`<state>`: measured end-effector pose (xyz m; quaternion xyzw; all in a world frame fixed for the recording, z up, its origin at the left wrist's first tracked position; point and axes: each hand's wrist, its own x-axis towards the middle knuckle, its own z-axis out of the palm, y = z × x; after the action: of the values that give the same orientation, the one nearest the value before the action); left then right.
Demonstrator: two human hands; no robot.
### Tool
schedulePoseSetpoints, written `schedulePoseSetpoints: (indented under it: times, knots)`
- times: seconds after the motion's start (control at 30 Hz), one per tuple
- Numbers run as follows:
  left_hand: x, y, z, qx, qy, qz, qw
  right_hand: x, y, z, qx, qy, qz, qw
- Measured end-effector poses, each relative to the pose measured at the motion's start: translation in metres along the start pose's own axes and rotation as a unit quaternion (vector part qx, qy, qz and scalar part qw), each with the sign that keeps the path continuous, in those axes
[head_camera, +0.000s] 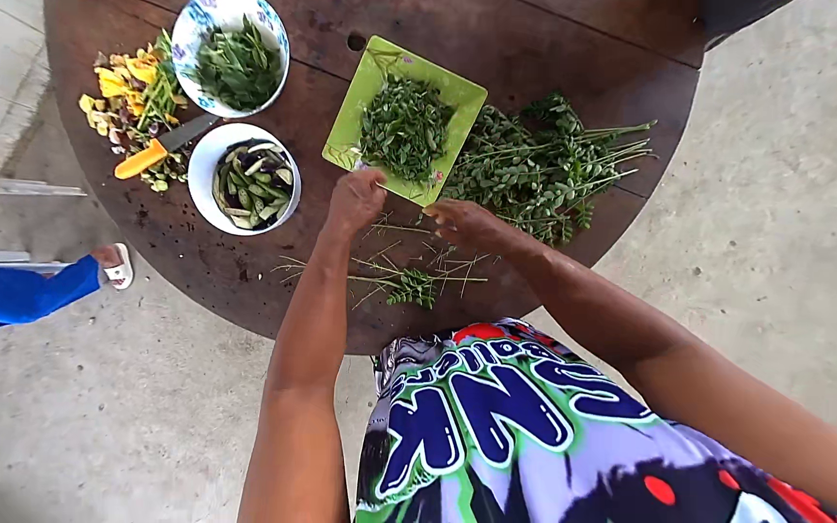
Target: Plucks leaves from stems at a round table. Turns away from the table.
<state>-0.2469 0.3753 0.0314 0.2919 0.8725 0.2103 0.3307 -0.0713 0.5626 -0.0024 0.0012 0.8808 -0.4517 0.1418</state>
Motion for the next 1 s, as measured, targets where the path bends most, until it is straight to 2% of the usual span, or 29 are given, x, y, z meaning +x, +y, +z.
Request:
schedulePoseSetpoints:
  times: [0.1, 0.17, 0.27, 0.33, 0.5, 0.63, 0.73, 0.77, 0.83, 0.9, 1.0]
  knots:
    - [-0.049, -0.008, 0.037, 0.042, -0.141, 0.025, 0.989, -0.035, -0.003, 0.026, -0.051, -0.082, 0.048, 0.994]
    - [-0.077, -0.022, 0.076, 0.073, -0.188, -0.001, 0.979, -0.054, 0.002, 0.046, -0.082, -0.134, 0.054, 0.986]
    - [-0.108, -0.024, 0.124, 0.104, -0.188, -0.051, 0.975, -0.066, 0.018, 0.07, -0.116, -0.105, 0.041, 0.987]
    - [-0.121, -0.018, 0.14, 0.118, -0.142, -0.061, 0.981, -0.064, 0.021, 0.078, -0.153, -0.065, 0.015, 0.986]
    - [-0.134, -0.009, 0.129, 0.087, -0.072, -0.05, 0.992, -0.053, 0.017, 0.077, -0.225, -0.043, -0.027, 0.973]
    - [-0.138, -0.005, 0.105, 0.037, -0.03, -0.036, 0.998, -0.054, 0.005, 0.063, -0.173, -0.049, -0.038, 0.983]
    - [-0.129, -0.007, 0.093, -0.021, 0.025, 0.035, 0.999, -0.059, -0.004, 0.051, -0.121, -0.059, -0.053, 0.989]
    - [-0.124, -0.004, 0.09, -0.036, 0.023, 0.065, 0.997, -0.06, -0.007, 0.048, -0.113, -0.06, -0.058, 0.99]
    - [-0.114, 0.012, 0.083, -0.064, -0.035, 0.084, 0.994, -0.061, -0.011, 0.046, -0.097, -0.051, -0.069, 0.992]
    - [-0.103, 0.025, 0.085, -0.086, -0.086, 0.071, 0.99, -0.064, -0.016, 0.044, -0.074, -0.038, -0.07, 0.994]
    - [-0.094, 0.034, 0.093, -0.164, -0.085, 0.028, 0.982, -0.066, -0.017, 0.041, -0.04, -0.019, -0.06, 0.997]
